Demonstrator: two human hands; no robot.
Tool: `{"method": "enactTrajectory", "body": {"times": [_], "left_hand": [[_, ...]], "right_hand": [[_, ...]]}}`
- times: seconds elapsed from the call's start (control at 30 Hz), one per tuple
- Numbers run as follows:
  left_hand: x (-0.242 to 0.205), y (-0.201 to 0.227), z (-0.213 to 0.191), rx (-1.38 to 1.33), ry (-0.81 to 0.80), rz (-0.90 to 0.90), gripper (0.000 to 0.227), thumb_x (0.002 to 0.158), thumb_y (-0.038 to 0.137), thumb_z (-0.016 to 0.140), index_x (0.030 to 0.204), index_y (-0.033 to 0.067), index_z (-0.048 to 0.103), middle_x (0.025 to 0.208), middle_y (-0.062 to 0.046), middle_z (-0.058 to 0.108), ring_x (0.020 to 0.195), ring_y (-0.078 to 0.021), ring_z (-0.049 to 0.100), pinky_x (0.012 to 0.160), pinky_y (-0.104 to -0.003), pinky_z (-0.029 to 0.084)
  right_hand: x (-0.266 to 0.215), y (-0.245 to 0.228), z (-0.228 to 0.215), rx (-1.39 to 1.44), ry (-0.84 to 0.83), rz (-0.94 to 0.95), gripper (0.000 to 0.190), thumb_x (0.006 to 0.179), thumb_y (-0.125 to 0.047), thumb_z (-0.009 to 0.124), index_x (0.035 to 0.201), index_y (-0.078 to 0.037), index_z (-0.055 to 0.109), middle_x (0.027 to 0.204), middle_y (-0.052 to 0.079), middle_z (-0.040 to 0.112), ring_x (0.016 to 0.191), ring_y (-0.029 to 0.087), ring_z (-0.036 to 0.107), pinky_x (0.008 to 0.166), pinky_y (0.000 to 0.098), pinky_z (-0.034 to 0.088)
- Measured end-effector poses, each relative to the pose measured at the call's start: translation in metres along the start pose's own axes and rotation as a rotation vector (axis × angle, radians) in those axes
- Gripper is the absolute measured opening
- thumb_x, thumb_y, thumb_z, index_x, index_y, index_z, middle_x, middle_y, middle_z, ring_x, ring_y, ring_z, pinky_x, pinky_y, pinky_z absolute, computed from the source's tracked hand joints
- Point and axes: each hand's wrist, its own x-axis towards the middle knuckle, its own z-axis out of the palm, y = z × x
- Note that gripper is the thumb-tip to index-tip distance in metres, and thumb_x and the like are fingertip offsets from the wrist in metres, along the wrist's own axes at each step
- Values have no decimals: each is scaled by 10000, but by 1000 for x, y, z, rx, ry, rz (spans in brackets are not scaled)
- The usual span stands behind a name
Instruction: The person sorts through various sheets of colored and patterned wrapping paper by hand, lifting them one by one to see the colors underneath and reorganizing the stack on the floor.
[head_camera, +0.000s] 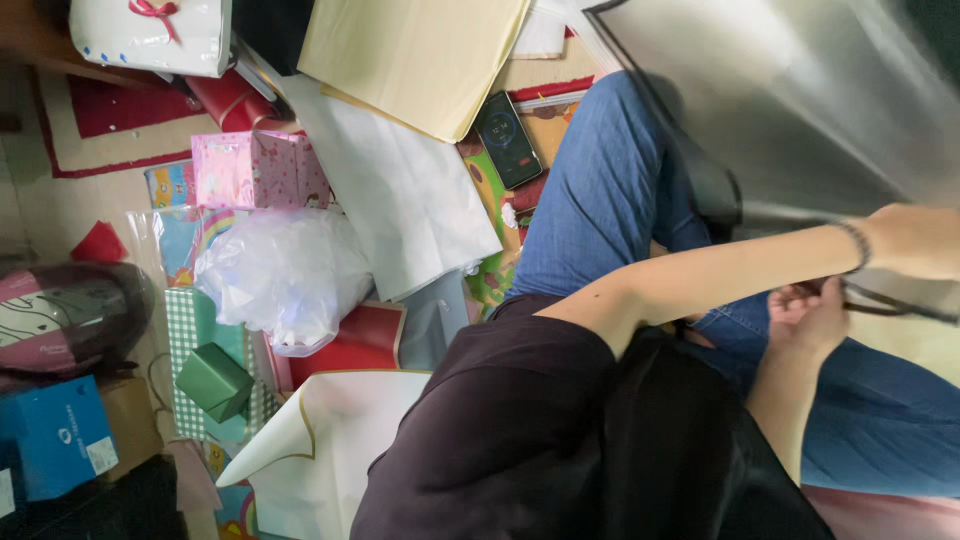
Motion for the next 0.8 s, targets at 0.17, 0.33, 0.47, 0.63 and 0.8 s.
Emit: {"method": "enactTrajectory", "body": {"times": [0.17, 0.33, 0.47, 0.63, 0.8], "left_hand": [[-73, -40, -74, 690, 236, 103, 553, 891, 580, 407, 1340, 275, 300, 1359, 26, 545, 1003, -91, 729, 677, -208, 591], [-245, -123, -297, -789, 1061, -10, 297, 927, 132, 432, 1195, 159, 556, 939, 47, 517, 630, -7, 406, 512, -171, 314], [-397, -146, -422, 883, 1633, -378, 370, 752, 55, 608, 1115, 120, 579, 1051, -46, 648, 993, -230, 584, 896, -335, 447], [-497, -210, -486, 620, 1689, -908, 405, 691, 115, 519, 1090, 86, 578, 1054, -138, 662, 982, -340, 571, 865, -397, 436], [-538, -263, -511, 506, 1425, -1192, 230, 659, 146, 485, 856, 60, 566, 832, -172, 648, 761, -392, 574, 637, -451, 416]], "right_hand": [[42, 15, -12, 93, 4, 204, 203, 862, -304, 593, 1021, -179, 607, 962, -12, 662, 899, 133, 664, 784, 312, 523], [71, 7, -20, 53, -17, 56, 151, 841, -239, 684, 831, -105, 616, 678, 88, 625, 628, 216, 635, 635, 401, 576], [83, -1, -9, -393, 323, -134, 289, 836, -368, 765, 892, -156, 576, 570, -5, 394, 414, 93, 373, 457, 249, 416], [89, -2, 17, -306, 218, -95, 267, 817, -280, 700, 1052, -214, 591, 842, -13, 748, 721, 117, 742, 635, 264, 529], [83, 6, 51, -170, 126, 71, 282, 781, -359, 678, 1031, -243, 620, 1040, -93, 690, 1018, 58, 699, 975, 244, 518]]}}
